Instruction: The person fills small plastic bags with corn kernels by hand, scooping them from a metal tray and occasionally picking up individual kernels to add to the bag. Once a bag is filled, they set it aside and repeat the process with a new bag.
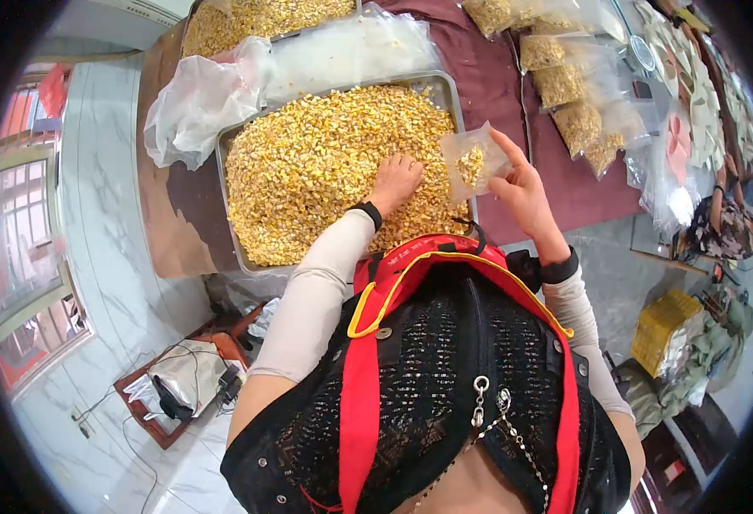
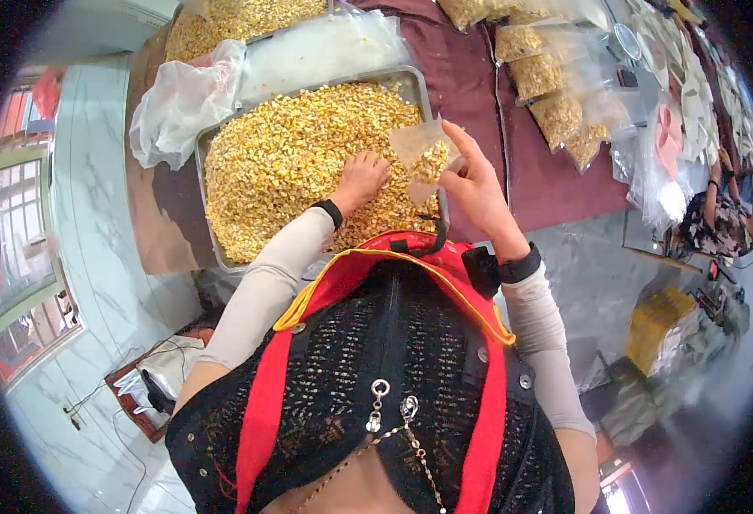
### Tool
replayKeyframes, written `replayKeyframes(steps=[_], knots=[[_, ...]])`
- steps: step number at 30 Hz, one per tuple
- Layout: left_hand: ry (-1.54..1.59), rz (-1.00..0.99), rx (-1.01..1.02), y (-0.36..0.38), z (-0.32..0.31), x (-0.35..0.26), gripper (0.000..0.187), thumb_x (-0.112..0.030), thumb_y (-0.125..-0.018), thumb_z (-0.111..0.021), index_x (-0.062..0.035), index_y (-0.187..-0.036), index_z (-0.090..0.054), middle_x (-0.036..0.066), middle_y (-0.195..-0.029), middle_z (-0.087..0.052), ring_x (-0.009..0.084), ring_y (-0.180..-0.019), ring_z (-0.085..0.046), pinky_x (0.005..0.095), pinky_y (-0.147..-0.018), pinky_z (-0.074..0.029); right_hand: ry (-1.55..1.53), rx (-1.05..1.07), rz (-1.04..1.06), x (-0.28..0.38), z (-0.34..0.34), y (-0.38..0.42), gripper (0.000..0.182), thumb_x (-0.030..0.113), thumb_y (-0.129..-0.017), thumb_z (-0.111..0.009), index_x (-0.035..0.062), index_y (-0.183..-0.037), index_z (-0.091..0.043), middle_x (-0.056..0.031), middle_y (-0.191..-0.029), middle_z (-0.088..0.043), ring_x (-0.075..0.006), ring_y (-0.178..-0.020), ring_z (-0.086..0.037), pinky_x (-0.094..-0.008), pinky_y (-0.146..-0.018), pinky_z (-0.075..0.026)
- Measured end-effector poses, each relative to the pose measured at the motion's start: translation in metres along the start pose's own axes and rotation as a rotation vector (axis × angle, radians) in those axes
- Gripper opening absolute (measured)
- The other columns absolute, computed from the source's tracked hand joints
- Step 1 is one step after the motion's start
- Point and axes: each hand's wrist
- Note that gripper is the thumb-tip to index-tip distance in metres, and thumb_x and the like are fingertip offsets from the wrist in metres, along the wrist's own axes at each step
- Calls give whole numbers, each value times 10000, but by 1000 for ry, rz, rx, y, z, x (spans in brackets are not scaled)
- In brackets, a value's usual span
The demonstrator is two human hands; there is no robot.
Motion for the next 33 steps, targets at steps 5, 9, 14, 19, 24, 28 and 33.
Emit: replayKeyframes(steps=[5, 9, 14, 19, 24, 28, 33], knots=[[237, 188, 70, 0, 6, 14, 207, -283, -836, -506, -82, -878, -527, 135, -859, -533, 330, -743, -562, 446, -653, -447, 43, 47, -1, -2, 1, -2, 642, -95, -711, -471, 26, -1329, -350, -23, -1253, -408, -69, -919, -476, -196, -773, -405], [874, 626, -112, -6, 19, 28, 197, -270, -845, -491, -75, -857, -517, 99, -773, -549, 224, -633, -547, 320, -494, -431, 72, 70, 27, -2, -6, -5, 653, -96, -698, -467, 22, -1329, -349, -35, -1249, -409, -72, -899, -469, -199, -785, -399], [2405, 854, -124, -3, 42, 41, 215, -266, -855, -415, -92, -824, -538, 42, -703, -539, 153, -591, -513, 260, -479, -391, 57, 130, 72, -14, -14, -12, 658, -81, -713, -478, 44, -1342, -333, -11, -1069, -459, -61, -805, -451, -190, -696, -380], [2461, 981, -352, -19, 103, 9, 235, -299, -887, -422, -102, -832, -537, 61, -736, -567, 188, -628, -525, 282, -525, -409, 117, 138, 138, -22, -17, -16, 661, -88, -739, -488, 53, -1359, -305, -9, -1084, -510, -67, -866, -521, -203, -727, -432], [2618, 515, -276, -31, 130, 1, 248, -298, -903, -471, -92, -782, -533, 61, -717, -521, 150, -645, -461, 245, -511, -372, 215, 164, 159, -28, -17, -19, 663, -104, -739, -482, 54, -1358, -304, -43, -1154, -494, -102, -962, -523, -230, -817, -428], [2543, 385, -241, -47, 159, -30, 296, -318, -914, -457, -103, -715, -498, 20, -627, -452, 133, -571, -424, 236, -491, -338, 231, 147, 182, -31, -17, -17, 670, -108, -738, -478, 52, -1362, -292, -55, -1164, -495, -110, -974, -523, -233, -824, -427], [2332, 437, -348, -60, 165, -66, 348, -329, -913, -453, -120, -640, -403, 30, -609, -451, 151, -595, -454, 279, -592, -384, 138, 158, 127, -29, -16, -14, 676, -109, -734, -470, 39, -1365, -276, -60, -1185, -490, -120, -1012, -517, -248, -857, -419]])
Point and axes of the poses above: each hand's wrist, its own y-axis away from the middle knuckle, its own z-axis out of the back of the hand, x = y × z
